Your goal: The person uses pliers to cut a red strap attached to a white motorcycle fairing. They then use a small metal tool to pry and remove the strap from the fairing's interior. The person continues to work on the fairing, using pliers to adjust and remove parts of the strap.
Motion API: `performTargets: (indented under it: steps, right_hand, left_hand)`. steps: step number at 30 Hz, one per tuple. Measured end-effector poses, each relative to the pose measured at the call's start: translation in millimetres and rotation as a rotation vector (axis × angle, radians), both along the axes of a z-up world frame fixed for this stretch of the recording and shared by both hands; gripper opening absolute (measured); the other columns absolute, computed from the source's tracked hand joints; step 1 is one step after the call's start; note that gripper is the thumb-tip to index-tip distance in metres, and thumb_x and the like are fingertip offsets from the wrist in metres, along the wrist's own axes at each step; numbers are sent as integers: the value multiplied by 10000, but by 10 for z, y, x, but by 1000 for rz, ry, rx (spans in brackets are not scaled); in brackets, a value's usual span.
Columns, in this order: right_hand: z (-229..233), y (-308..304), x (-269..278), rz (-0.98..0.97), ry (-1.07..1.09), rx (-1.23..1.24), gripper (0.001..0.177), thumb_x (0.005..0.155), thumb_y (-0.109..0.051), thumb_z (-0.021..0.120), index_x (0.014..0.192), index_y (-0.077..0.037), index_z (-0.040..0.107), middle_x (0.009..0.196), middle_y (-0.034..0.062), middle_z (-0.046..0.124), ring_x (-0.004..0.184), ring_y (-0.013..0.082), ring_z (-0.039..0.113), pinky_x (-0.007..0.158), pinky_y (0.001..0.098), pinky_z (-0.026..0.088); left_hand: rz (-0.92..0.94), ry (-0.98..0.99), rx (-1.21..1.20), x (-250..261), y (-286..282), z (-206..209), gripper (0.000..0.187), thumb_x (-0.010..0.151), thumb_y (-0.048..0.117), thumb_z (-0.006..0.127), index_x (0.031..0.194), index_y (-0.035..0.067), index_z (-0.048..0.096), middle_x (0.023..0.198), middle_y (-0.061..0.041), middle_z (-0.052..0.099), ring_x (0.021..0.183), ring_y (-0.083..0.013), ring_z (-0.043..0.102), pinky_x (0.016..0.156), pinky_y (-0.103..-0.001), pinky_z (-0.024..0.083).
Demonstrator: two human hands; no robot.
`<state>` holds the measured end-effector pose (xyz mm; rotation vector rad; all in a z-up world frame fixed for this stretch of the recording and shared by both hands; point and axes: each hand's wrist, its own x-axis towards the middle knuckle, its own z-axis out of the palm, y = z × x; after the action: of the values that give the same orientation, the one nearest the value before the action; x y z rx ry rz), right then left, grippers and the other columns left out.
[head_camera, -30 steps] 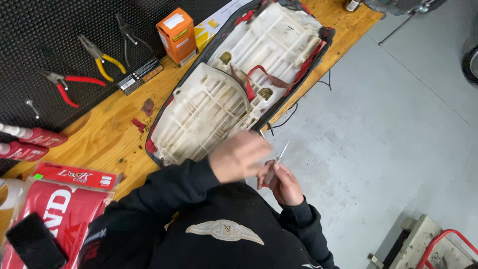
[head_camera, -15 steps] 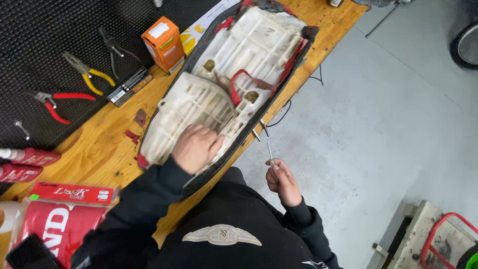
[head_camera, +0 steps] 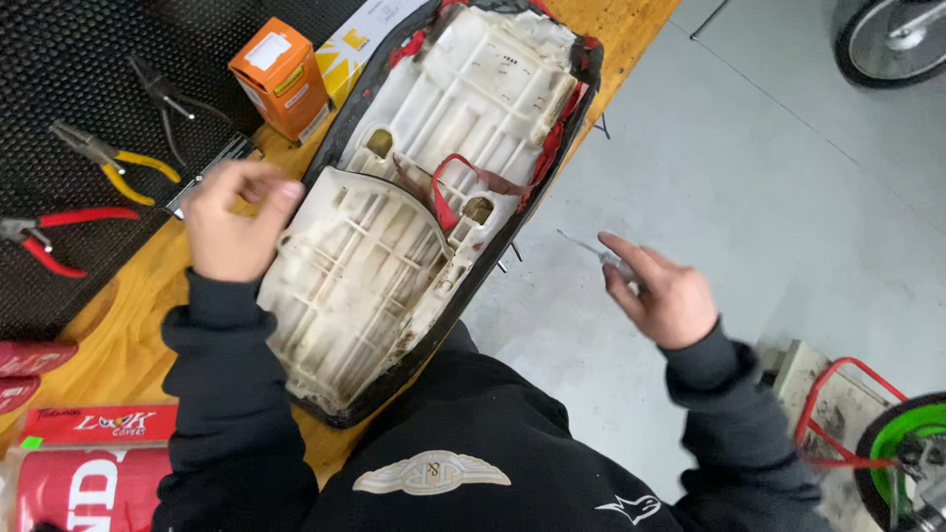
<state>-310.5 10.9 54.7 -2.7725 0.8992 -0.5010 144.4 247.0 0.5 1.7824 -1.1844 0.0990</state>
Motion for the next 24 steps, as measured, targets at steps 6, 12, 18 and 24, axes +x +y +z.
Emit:
performTargets:
  steps: [6, 12, 18, 24]
  right_hand:
    - [588, -58, 465, 156, 295, -486, 189, 1066, -251, 593, 1164, -312, 742, 739, -39, 594, 550, 204, 658, 541, 299, 544]
    - [783, -159, 708, 284, 494, -567, 204, 1055, -277, 579, 1172, -368, 719, 757, -86, 558, 637, 129, 673, 603, 258, 570]
    - [831, -67, 829, 266, 629, -580, 226, 1059, -281, 570, 1197, -402, 703, 807, -95, 558, 697, 104, 656, 625, 242, 574]
    - [769, -76, 875, 301, 731, -470, 238, 1053, -303, 531, 1217, -397, 675, 864, -68, 533, 646, 131, 663, 570, 300, 594]
  left_hand:
    - [-163, 501, 400, 194, -94, -268, 649, 1054, 511, 609, 1500, 53, 498, 1356, -315, 605, 1237, -500, 590, 1023, -569, 496]
    - [-289, 556, 586, -3, 2, 241, 891, 991, 687, 329, 1653, 93, 289, 1574, -372, 381, 1423, -593, 357, 1186, -702, 153]
    - [-301, 523, 638, 43, 0, -74, 845, 1007, 516, 521, 1669, 91, 213, 1607, -368, 345, 1407, -603, 388, 1115, -781, 15]
    - [-337, 610, 559, -109, -56, 311, 938, 914, 441, 588, 1644, -15, 215, 1595, -430, 265, 1454, -608, 295, 1176, -697, 212]
